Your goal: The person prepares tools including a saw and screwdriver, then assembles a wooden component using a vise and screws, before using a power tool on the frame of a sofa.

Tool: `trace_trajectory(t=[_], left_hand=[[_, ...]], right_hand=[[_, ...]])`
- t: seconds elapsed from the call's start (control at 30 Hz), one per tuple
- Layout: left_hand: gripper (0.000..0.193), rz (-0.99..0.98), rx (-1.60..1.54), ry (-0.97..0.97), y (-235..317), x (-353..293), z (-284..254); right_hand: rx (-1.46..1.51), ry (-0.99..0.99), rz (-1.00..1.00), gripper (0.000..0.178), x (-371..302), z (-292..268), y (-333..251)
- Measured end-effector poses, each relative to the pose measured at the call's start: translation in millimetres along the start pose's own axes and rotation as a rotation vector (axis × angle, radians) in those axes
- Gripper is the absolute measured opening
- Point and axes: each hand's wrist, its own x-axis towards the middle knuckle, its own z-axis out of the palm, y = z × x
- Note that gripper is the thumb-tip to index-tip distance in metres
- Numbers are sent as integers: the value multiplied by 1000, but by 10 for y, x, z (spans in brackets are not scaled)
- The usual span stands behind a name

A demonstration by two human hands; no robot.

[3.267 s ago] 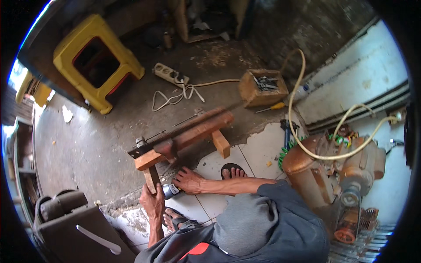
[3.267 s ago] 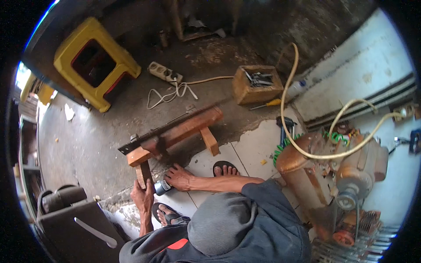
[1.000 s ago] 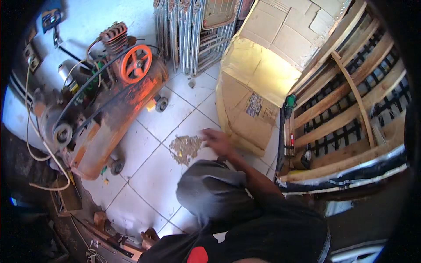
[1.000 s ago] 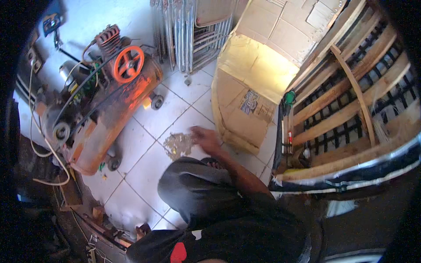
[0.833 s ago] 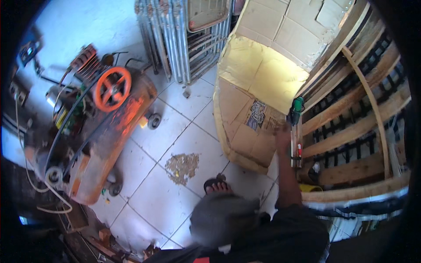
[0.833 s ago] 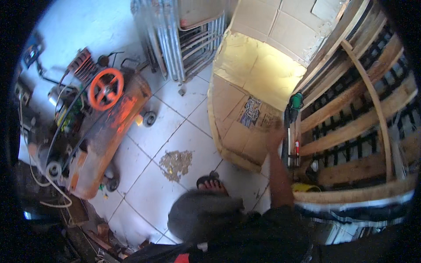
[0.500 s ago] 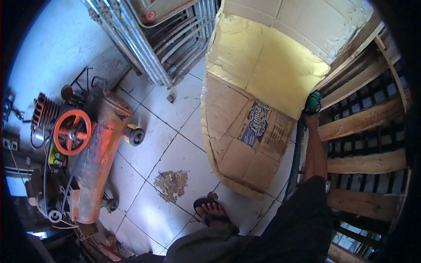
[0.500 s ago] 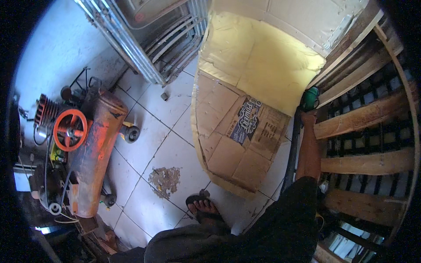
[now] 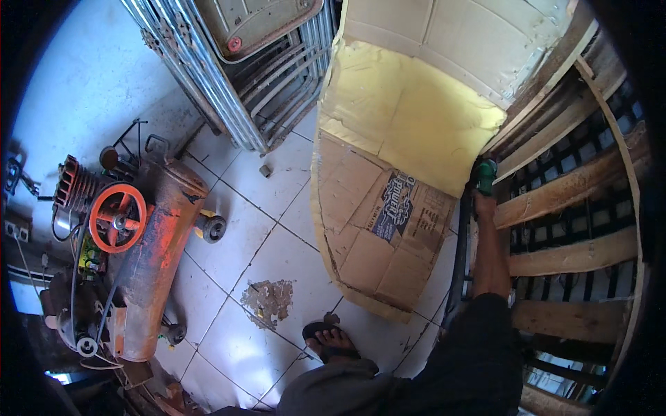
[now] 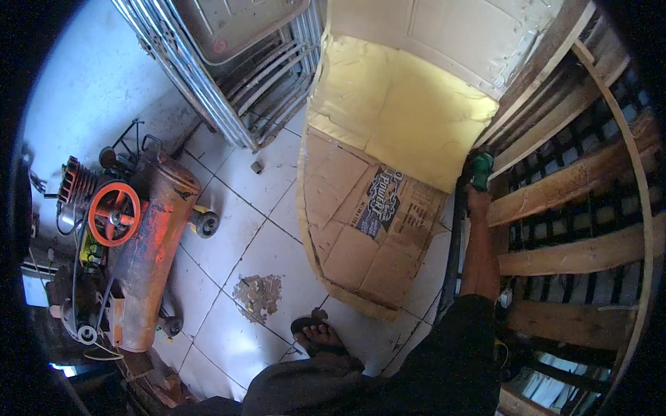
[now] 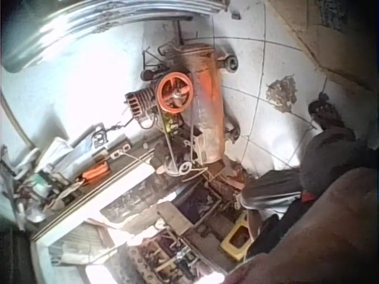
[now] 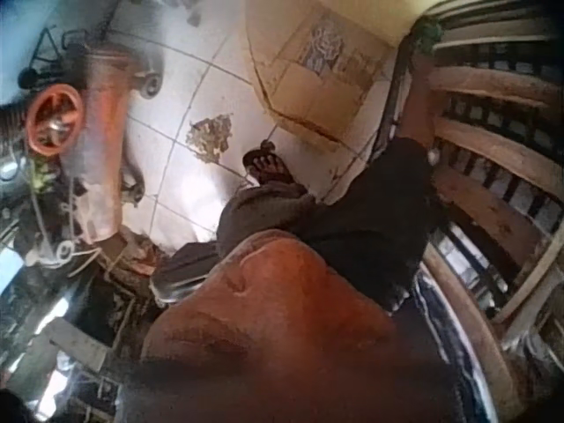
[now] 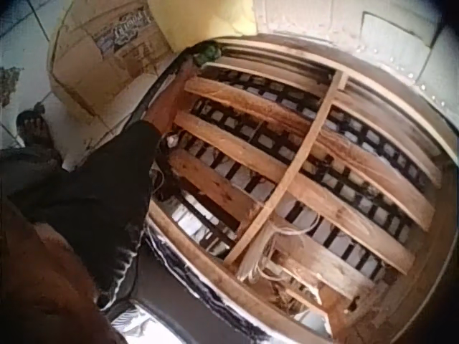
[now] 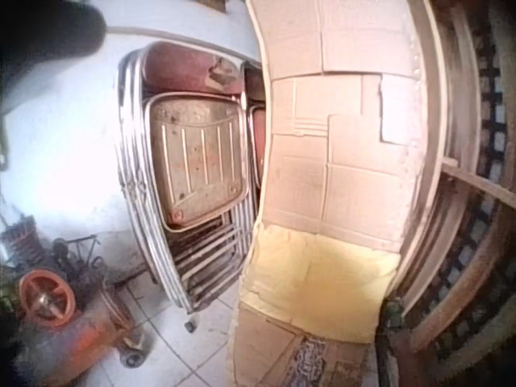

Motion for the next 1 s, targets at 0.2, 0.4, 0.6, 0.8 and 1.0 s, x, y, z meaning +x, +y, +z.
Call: trace_trajectory(t=[0.2, 0.4, 0.6, 0.8, 1.0], left_hand=[[63, 179, 61, -78, -1343, -457, -564], [42, 370, 247, 268, -48, -1133, -648], [29, 429, 191, 452, 143, -1273, -712], [42, 235, 332, 177, 1062, -1164, -636], [58, 416, -84, -247, 2440, 100, 306]], right_hand=[[526, -132, -25, 101, -1338, -121, 45], [298, 230, -96, 73, -2386, -969, -282], [127, 98, 62, 72, -2745, -1070, -12], [224, -3, 194, 88, -3073, -686, 62], [377, -25, 276, 89, -3101, -712, 118]])
